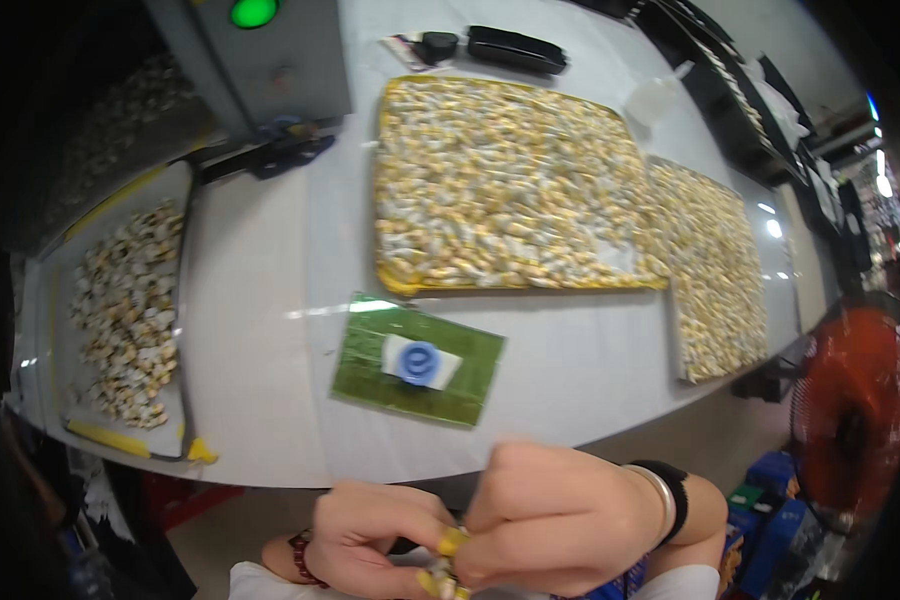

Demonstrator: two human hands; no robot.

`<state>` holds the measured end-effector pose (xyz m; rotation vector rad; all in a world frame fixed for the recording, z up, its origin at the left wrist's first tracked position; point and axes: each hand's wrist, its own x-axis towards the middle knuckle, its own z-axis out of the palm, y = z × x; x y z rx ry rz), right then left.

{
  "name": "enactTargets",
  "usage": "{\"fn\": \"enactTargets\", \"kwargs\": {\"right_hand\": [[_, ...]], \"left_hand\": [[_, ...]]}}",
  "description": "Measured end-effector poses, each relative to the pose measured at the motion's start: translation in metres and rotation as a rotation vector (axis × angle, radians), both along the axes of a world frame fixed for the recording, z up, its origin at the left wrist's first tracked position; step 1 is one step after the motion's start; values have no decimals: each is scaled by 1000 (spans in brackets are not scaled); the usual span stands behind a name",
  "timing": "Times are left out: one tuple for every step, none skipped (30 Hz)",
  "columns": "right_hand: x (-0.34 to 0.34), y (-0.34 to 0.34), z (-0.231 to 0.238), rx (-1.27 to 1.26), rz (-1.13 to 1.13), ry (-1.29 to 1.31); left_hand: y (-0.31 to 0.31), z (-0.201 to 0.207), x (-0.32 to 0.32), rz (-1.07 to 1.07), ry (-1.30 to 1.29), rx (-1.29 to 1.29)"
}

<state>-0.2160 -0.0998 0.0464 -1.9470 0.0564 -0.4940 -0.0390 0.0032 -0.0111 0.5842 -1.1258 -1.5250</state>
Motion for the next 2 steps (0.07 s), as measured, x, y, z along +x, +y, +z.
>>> {"fn": "enactTargets", "kwargs": {"right_hand": [[-1, 5, -6, 2, -18, -48], [-1, 9, -9, -68, -26, -43]], "left_hand": [[-2, 1, 5, -50, -44, -30], [1, 6, 8, -41, -42, -7]]}}
